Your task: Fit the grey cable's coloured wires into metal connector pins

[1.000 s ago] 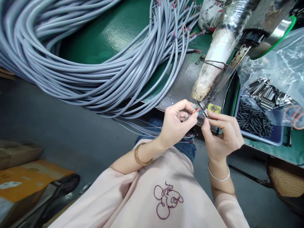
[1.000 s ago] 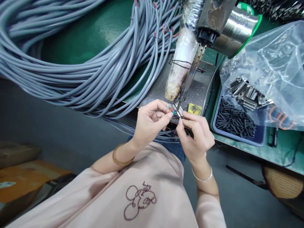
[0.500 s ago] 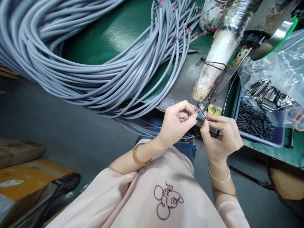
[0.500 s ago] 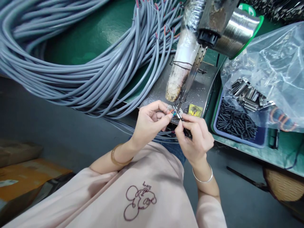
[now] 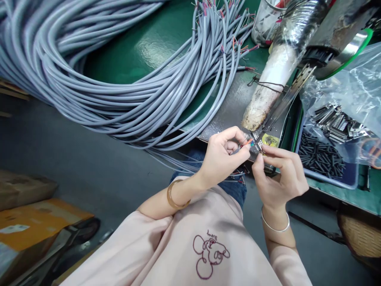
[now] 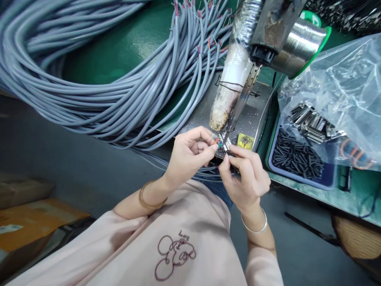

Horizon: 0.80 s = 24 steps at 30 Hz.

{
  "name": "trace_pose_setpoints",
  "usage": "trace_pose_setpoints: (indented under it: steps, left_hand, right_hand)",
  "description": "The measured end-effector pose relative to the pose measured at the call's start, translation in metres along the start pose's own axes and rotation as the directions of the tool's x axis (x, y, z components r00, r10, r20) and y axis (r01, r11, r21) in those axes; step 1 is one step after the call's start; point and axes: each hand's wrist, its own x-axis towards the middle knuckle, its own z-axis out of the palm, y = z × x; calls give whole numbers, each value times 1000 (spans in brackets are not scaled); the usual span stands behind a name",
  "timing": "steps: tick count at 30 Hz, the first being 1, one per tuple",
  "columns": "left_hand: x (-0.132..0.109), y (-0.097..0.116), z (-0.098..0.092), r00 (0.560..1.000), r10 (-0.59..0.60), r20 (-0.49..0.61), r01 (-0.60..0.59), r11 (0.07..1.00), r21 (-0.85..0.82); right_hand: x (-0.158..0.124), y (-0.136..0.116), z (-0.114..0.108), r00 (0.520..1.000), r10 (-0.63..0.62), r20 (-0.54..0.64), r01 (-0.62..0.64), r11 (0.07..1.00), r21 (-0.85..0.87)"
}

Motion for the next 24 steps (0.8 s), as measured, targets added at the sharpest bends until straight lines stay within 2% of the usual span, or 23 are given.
trace_pose_setpoints:
  steps: [4,9,11,13,15,17,20,24]
  left_hand:
    - [-1,-8,-4,998,-53,31,54,999,-10]
    - [-5,-14,-7,995,-85,55,88,995,-52]
    - [-8,-14,-8,992,-101,70,109,988,-110]
    - [-11,-12,-10,990,-102,101,120,976,-183]
    - [-15,-11,-11,987,-89,136,118,966,-229]
    - [-17,-10,-12,984,-85,154,119,966,-231]
    - [-18,-11,-13,981,-109,162,141,969,-201]
    - [-15,-17,-15,978,-116,172,152,964,-220]
  right_hand:
    - [-7,5,0,998,-62,31,63,998,-24]
    - [-9,5,0,997,-72,-5,72,997,-23]
    - [-9,3,-1,1000,9,-10,-8,1000,14]
    - [-9,1,-3,986,164,5,-163,980,114]
    - [-8,0,-4,942,330,58,-334,913,234]
    - [-8,0,-6,907,412,92,-419,853,311]
    - [-9,0,-7,911,399,101,-409,847,339]
    - [-16,1,-7,961,267,77,-278,920,275]
